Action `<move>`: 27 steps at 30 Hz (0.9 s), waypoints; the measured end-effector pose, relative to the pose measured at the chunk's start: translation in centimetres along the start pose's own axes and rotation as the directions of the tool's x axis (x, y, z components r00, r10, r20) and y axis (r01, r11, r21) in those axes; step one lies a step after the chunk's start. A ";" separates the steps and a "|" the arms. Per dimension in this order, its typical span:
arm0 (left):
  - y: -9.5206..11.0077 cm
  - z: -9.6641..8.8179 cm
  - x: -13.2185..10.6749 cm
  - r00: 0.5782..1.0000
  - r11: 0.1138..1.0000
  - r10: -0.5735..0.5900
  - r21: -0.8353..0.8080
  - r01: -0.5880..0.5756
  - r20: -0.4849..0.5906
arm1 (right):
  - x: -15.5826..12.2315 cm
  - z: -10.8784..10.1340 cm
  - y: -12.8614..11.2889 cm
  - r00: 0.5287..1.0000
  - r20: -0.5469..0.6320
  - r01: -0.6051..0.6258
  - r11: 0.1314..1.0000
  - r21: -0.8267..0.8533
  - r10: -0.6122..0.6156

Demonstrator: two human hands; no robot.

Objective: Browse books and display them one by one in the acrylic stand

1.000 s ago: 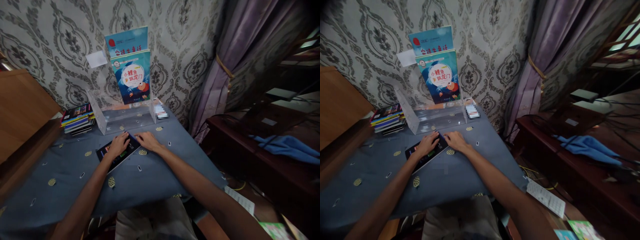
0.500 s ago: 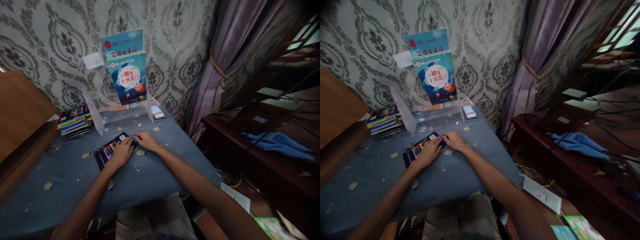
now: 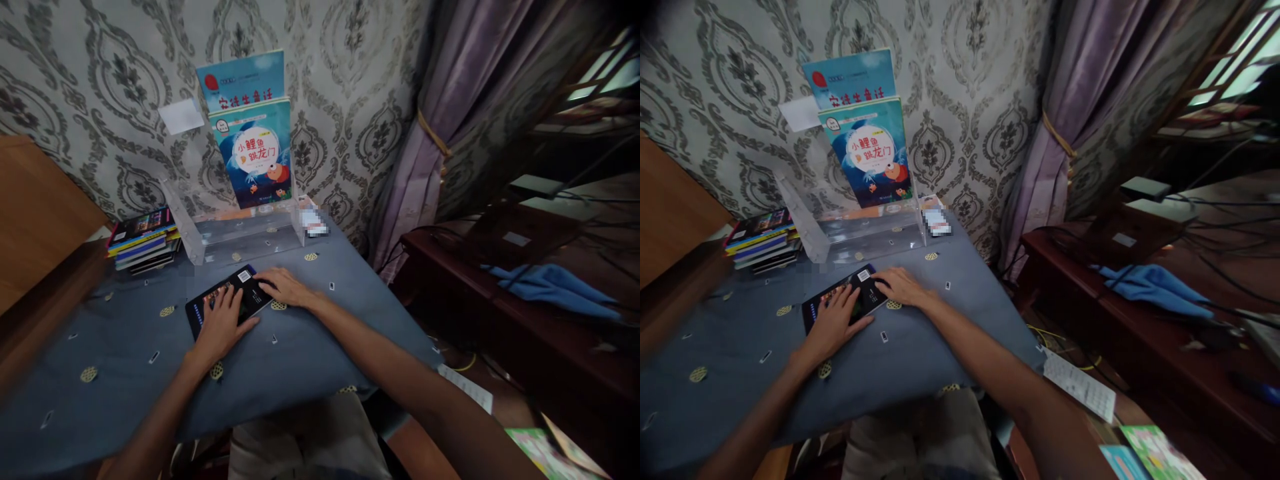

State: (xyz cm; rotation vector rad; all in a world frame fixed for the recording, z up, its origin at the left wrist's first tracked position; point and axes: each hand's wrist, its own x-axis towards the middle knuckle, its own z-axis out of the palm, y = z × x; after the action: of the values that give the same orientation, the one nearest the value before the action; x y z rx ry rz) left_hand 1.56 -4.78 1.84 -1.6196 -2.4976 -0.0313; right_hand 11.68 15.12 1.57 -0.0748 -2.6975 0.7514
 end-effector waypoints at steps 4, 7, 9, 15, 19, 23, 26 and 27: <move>-0.7 0.2 -1.4 1.000 1.000 -0.004 0.027 0.004 0.006 | -0.1 -0.2 -0.2 0.999 0.034 0.013 1.000 -0.010 -0.013; -0.2 0.1 -2.2 1.000 0.999 0.000 0.036 0.000 0.003 | -0.2 -0.3 -0.6 0.999 0.032 0.010 1.000 -0.005 -0.010; 0.3 -0.1 -2.9 1.000 0.999 0.002 0.039 -0.002 0.008 | -0.2 -0.2 -1.1 1.000 0.018 0.012 1.000 -0.002 -0.012; 2.0 -0.8 -6.6 0.998 0.998 0.037 0.045 -0.040 0.054 | -1.9 -0.2 -3.7 0.998 0.025 0.060 0.994 -0.091 -0.058; 2.7 -0.8 -9.6 0.990 0.997 0.062 0.035 -0.067 0.124 | -5.0 -0.6 -5.1 0.993 0.057 0.107 0.989 -0.098 -0.102; 2.6 -0.4 -12.3 0.965 0.987 0.158 0.001 -0.161 0.210 | -8.8 -0.9 -6.1 0.991 0.069 0.119 0.991 -0.055 -0.115; 1.9 -0.9 -13.4 0.927 0.975 0.217 -0.019 -0.222 0.304 | -11.4 -1.0 -6.8 0.990 0.079 0.117 0.993 -0.014 -0.115; 1.6 -1.5 -13.6 0.908 0.970 0.240 -0.038 -0.242 0.342 | -12.3 -1.1 -7.0 0.989 0.088 0.122 0.993 -0.005 -0.121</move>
State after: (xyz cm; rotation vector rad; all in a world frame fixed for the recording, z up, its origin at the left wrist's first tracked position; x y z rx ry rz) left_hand 8.58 -16.57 1.15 -2.0769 -2.5031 0.3172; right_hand 23.85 7.88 2.25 0.1216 -2.7588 0.7200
